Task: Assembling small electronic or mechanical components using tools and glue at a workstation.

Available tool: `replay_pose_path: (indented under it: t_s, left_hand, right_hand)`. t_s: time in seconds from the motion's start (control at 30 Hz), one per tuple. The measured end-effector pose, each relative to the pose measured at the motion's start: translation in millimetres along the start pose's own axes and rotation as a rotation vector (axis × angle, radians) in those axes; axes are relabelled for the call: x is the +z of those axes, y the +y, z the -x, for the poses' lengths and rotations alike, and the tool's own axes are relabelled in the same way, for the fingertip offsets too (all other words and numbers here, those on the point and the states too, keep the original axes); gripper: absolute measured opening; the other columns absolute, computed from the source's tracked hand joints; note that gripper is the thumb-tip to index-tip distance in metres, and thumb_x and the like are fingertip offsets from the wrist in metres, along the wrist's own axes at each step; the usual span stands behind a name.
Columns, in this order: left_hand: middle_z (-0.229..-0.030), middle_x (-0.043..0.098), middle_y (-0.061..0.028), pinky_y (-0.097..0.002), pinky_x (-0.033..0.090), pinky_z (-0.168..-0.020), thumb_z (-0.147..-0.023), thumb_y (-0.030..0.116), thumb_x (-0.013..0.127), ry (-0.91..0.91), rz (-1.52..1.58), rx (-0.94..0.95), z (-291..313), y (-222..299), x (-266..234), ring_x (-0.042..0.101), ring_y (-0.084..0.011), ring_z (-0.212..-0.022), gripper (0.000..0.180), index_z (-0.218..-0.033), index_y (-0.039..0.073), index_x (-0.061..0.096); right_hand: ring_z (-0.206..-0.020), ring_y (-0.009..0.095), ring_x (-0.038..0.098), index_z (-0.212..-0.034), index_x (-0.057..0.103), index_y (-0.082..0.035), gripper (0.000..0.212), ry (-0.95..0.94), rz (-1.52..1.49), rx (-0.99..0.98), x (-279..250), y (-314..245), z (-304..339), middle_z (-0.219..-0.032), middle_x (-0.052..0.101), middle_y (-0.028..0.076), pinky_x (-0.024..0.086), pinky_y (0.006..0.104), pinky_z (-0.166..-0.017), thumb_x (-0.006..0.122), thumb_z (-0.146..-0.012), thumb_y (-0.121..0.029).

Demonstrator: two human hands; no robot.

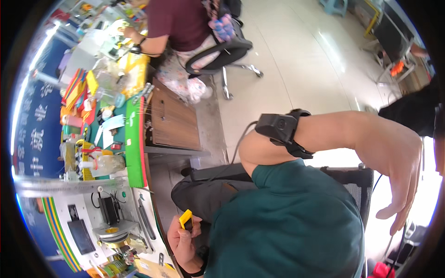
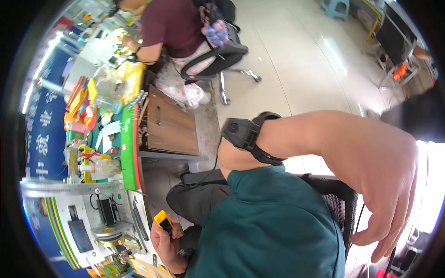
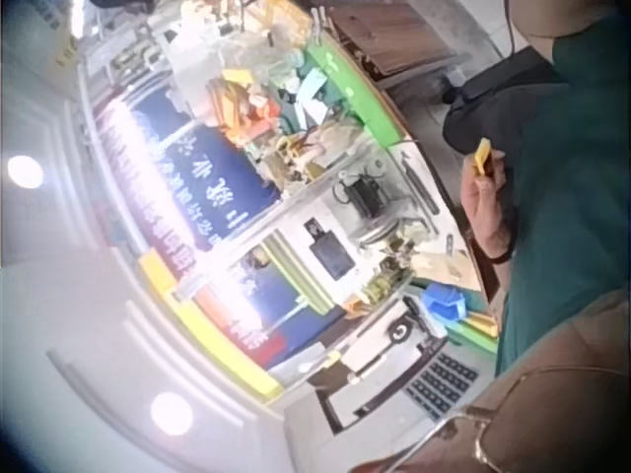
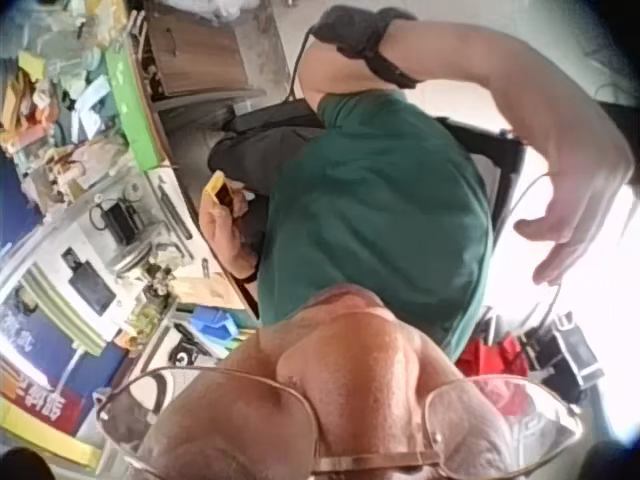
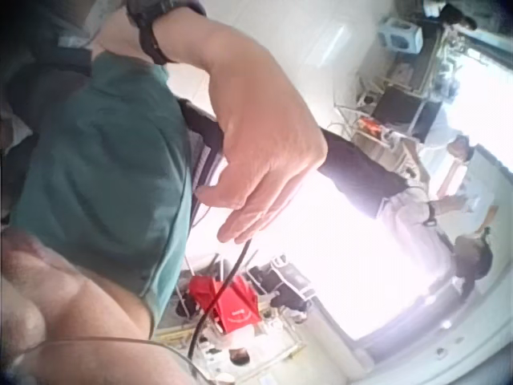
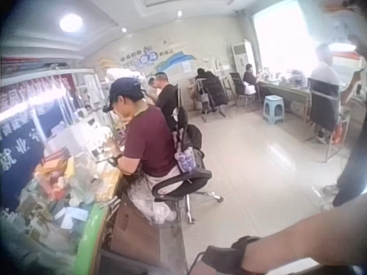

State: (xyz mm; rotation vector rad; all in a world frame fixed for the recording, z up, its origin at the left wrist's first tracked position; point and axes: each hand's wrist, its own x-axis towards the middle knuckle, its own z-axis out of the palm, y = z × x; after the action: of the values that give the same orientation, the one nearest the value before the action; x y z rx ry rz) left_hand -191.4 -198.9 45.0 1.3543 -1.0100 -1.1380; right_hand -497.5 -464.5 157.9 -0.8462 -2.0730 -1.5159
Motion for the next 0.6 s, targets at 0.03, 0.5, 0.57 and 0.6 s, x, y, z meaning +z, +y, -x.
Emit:
replay_pose_path:
  t_s: [0.03,0.5,0.57,0.6]
  left_hand:
    - [-0.075,0.049,-0.0027,-0.0249,0.034,-0.059,-0.107,0.052,0.054,0.052,0.011,0.042,7,2,-2,0.041,-0.0085,-0.064,0.060,-0.117,-0.007,0.057]
    - [-0.101,0.057,0.0020,-0.0216,0.040,-0.072,-0.104,0.012,0.063,0.702,0.064,0.219,118,-6,-56,0.048,-0.0029,-0.084,0.031,-0.133,0.003,0.059]
    - [-0.100,0.058,0.0025,-0.0209,0.040,-0.070,-0.102,0.009,0.066,0.802,0.074,0.236,126,-9,-59,0.049,-0.0019,-0.082,0.032,-0.132,0.004,0.059]
    - [-0.097,0.059,0.0033,-0.0201,0.040,-0.067,-0.101,0.010,0.068,0.874,0.053,0.235,128,-8,-63,0.048,-0.0016,-0.077,0.031,-0.130,0.004,0.060]
  right_hand:
    - [-0.085,0.042,0.075,-0.110,0.073,0.009,0.026,0.039,-0.101,0.059,1,9,1,-0.104,0.074,0.032,0.060,0.0460,-0.058,0.061,-0.101,-0.012]
    - [-0.062,0.013,0.064,-0.103,0.073,0.005,0.034,0.480,0.246,1.578,159,227,164,-0.080,0.070,0.007,0.048,0.0248,-0.057,0.082,-0.088,-0.024]
    - [-0.066,0.006,0.054,-0.115,0.070,0.004,0.036,-0.029,0.313,1.845,189,250,196,-0.083,0.065,0.001,0.043,0.0203,-0.063,0.077,-0.097,-0.027]
    - [-0.066,0.006,0.054,-0.115,0.070,0.004,0.036,-0.041,0.261,1.855,197,257,214,-0.083,0.065,0.001,0.043,0.0203,-0.063,0.077,-0.097,-0.027]
